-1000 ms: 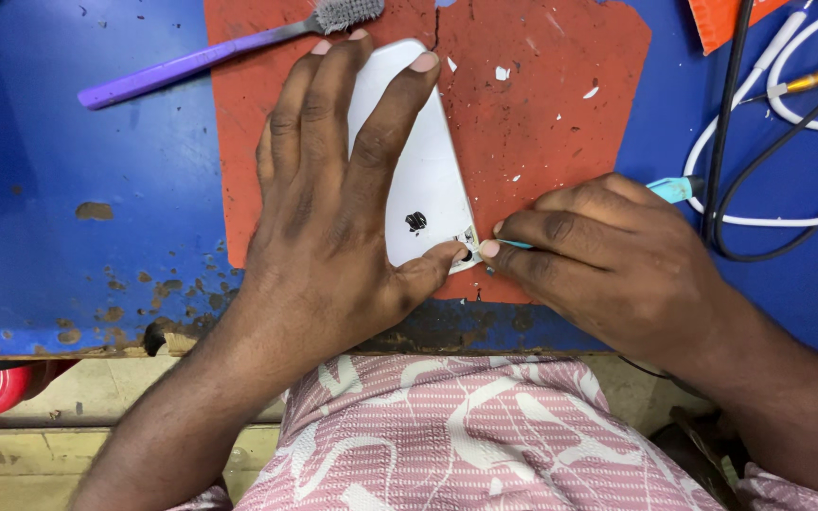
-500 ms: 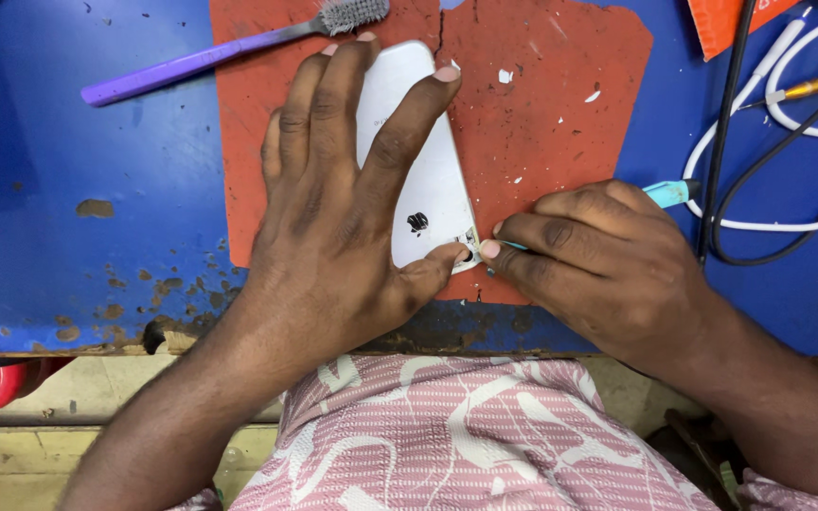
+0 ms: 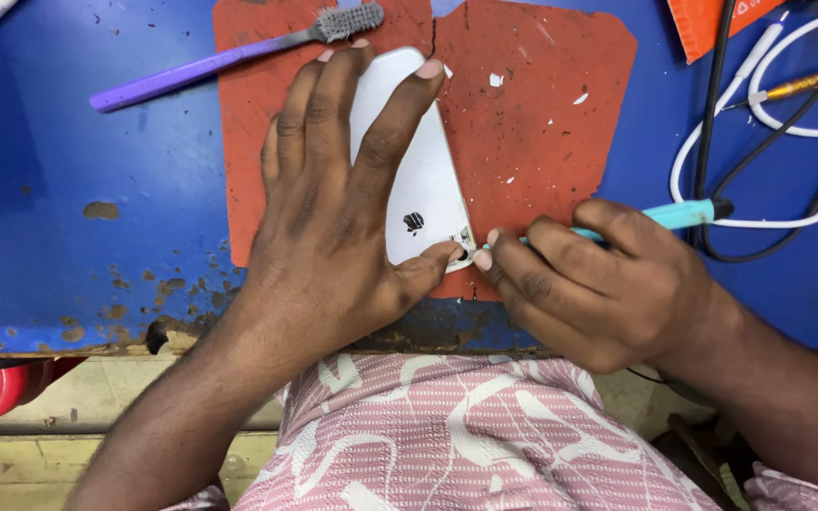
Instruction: The person uses a utility knife to scrape adhesive residue from the back of a white smartphone. They hold the phone steady with one hand while carefully scraping around the camera module and edges with the other hand.
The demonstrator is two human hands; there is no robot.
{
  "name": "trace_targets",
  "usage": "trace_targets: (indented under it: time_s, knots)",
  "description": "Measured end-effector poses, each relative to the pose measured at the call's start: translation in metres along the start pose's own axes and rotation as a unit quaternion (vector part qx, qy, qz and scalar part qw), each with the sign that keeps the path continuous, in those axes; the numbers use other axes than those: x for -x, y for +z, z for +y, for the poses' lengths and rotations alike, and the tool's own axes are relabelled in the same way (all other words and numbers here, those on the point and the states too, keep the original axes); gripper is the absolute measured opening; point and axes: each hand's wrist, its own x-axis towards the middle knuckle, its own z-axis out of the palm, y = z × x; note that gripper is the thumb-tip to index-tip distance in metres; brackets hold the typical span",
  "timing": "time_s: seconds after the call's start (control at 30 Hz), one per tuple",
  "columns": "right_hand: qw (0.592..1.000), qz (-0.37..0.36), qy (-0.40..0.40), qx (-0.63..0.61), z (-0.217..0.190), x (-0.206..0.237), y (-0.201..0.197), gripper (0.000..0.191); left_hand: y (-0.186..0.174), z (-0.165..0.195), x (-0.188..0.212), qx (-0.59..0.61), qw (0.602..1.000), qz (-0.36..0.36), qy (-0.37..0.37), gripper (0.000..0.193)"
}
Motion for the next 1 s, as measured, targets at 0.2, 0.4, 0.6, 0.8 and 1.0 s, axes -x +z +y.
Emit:
trace_targets:
  time_s: [0.2, 0.4, 0.6, 0.8, 1.0]
  knots:
    - [0.974, 0.009, 0.147, -0.174, 0.001, 0.004, -0.004, 0.015, 0.0, 0.0, 0.001, 0.004, 1.0, -0.001, -0.006, 0.124]
    - [0.895, -0.035, 0.342, -0.284, -0.019, 0.001, -0.008, 0.023, -0.002, 0.002, 0.002, 0.018, 1.0, -0.007, -0.006, 0.123]
    - [0.909, -0.048, 0.345, -0.227, -0.026, -0.006, -0.005, 0.018, -0.008, 0.004, 0.004, 0.022, 0.999, -0.041, -0.007, 0.125]
    - [0.911, -0.047, 0.345, -0.223, -0.026, -0.009, -0.004, 0.017, -0.007, 0.009, 0.007, 0.033, 0.998, -0.046, -0.005, 0.119]
    - [0.909, -0.045, 0.349, -0.222, -0.028, -0.008, -0.003, 0.016, -0.006, 0.008, 0.007, 0.037, 0.998, -0.044, 0.001, 0.115]
